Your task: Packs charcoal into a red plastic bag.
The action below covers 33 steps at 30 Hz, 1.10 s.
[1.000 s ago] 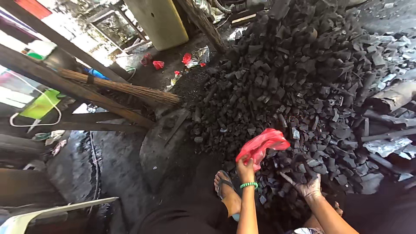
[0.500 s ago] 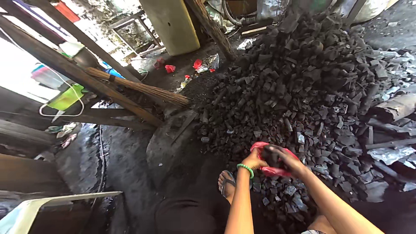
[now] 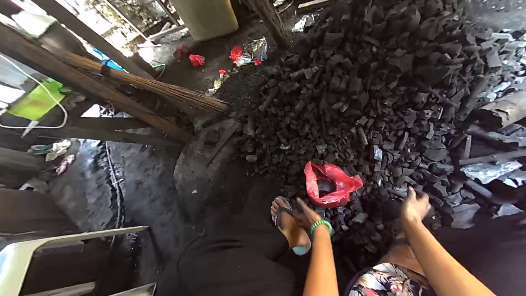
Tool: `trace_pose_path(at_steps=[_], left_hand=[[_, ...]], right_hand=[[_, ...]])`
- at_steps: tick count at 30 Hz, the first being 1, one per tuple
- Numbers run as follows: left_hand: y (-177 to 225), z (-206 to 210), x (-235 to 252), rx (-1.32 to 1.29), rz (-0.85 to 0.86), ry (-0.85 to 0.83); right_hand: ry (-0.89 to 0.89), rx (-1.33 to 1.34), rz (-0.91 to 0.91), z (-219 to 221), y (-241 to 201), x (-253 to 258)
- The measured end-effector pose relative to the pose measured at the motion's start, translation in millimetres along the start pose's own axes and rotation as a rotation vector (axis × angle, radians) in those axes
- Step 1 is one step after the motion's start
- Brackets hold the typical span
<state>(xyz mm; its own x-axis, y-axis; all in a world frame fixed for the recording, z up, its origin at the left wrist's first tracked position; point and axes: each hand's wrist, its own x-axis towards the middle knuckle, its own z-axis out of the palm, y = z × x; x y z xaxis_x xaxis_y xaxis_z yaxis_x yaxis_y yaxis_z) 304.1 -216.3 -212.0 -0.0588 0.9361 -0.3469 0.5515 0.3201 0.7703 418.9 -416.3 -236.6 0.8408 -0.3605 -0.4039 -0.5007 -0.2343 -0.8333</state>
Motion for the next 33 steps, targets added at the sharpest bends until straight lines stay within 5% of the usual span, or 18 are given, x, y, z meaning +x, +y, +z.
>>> trace_pose_path(at_steps=[4, 7, 15, 23, 33], left_hand=[[-64.6, 4.9, -60.1, 0.282, -0.502, -0.265], [-70.8, 13.4, -74.9, 0.367, -0.539, -0.431], [-63.9, 47.4, -93.6, 0.288, -0.574, -0.38], [-28.3, 71.9, -107.7, 0.11, -0.571, -0.425], [11.9, 75.7, -118.1, 0.223, -0.32, -0.733]], right_hand=[[-0.076, -0.338, 0.23, -2.7, 44.2, -18.3], [-0.224, -0.566, 0.216, 1.8, 45.2, -14.5], [-0.571, -1.135, -0.157, 33.3, 64.9, -44.9], [-0.583, -0.812, -0.201, 30.9, 62.7, -16.3], [-0.556, 0.252, 0.344, 18.1, 17.0, -6.7]])
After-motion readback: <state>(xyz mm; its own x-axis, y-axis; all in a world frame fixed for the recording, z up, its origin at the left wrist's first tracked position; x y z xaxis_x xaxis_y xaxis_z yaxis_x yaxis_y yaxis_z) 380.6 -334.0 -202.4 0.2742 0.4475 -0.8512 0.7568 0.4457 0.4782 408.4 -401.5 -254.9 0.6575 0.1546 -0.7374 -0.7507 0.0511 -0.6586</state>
